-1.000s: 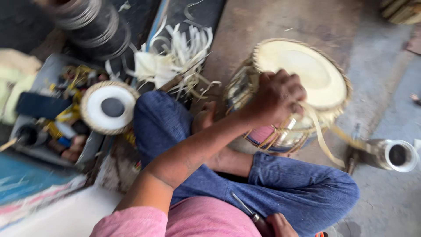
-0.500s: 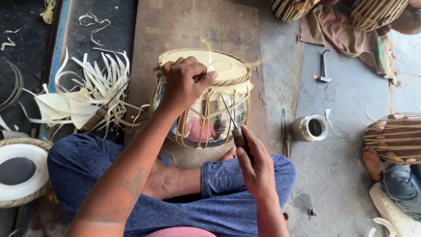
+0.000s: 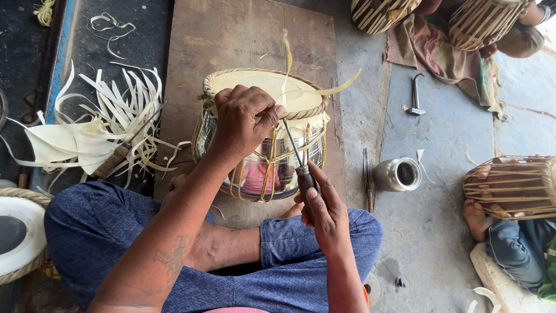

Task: The person sits cross-legged on the floor and weaves a light-colored strip around the rim of a drum using a wooden-handled tool to push the strip through the existing weave. The person repeatedly pulls the strip tight and adjusts the drum's position.

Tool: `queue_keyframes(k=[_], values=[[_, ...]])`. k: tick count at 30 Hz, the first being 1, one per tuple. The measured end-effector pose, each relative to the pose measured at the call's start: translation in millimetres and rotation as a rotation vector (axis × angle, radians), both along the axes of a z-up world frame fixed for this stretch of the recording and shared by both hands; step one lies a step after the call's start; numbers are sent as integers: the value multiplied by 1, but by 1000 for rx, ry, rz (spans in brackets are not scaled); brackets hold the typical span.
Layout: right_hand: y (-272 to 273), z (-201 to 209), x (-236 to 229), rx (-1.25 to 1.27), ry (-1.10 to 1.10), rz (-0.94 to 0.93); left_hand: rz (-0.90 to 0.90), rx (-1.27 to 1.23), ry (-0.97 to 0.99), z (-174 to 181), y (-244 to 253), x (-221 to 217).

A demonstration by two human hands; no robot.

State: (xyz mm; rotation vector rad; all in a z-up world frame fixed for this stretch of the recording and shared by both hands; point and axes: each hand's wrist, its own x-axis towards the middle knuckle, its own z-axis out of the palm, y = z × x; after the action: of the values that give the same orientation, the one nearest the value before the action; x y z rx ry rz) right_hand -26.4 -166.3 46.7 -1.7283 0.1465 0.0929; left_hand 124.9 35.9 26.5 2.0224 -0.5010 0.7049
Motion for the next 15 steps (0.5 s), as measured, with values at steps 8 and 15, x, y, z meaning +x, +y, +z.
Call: queue_keyframes(k=[8, 15], values=[[-5, 6, 3, 589, 144, -32, 48, 20, -13, -3, -5, 3], [9, -50, 13, 867, 148, -4, 33, 16, -15, 0, -4, 7]])
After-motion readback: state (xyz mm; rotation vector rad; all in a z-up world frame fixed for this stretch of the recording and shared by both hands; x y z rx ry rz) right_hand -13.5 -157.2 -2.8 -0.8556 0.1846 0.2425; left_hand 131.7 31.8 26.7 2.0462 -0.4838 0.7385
